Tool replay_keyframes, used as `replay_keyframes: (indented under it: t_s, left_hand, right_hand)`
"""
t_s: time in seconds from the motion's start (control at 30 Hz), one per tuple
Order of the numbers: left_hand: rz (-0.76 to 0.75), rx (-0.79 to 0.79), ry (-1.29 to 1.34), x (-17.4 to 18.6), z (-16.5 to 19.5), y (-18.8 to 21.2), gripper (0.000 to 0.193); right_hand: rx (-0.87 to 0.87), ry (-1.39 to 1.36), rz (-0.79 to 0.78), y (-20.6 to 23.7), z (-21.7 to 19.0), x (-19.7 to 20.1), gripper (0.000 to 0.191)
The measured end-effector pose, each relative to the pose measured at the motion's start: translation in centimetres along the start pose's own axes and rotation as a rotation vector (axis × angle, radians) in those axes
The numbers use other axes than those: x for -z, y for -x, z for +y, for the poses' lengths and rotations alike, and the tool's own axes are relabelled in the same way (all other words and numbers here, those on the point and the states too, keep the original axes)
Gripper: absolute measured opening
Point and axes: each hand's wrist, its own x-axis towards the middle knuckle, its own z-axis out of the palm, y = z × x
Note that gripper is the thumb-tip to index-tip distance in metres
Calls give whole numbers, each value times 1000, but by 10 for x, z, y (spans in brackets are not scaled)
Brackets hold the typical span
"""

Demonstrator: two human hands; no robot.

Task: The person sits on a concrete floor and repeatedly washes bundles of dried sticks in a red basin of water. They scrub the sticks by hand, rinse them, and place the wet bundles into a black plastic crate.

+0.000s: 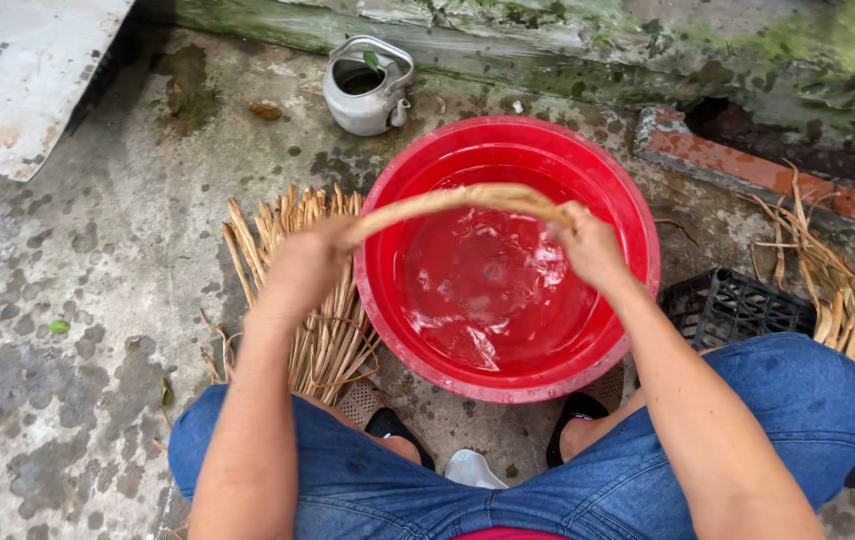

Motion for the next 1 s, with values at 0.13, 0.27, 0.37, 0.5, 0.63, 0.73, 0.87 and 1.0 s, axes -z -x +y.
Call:
replay_keyframes:
  t_s: [0.13,0.27,0.37,0.5,0.63,0.73,0.87,1.0]
  left_hand:
    - [319,108,33,20,-47,-4,26]
    - [483,-13,-153,24,-72,-3,74]
    - [666,-137,-187,22,-76,0,82]
    - [642,-29,32,5,-75,-2,58]
    - [341,16,104,-49,-62,-17,47]
    - [173,-203,45,-95,-44,-29,43]
    - [-74,-144,-75,-136,-28,-34,44]
    - [-297,2,-8,-165,-34,-42,44]
  right_hand:
    - [152,-454,194,-37,53,7,13]
    - [-45,-704,266,-62,100,-20,15]
    - [-154,-625,340,-71,121,-45,12]
    - [-328,-207,171,-49,131,-103,19]
    - [-341,13,-187,-20,126,-176,36]
    - [-265,211,-424,-34,125,-189,29]
    - [-627,-133,-112,-69,142,-154,21]
    - [-543,-14,298,-76,160,-143,26]
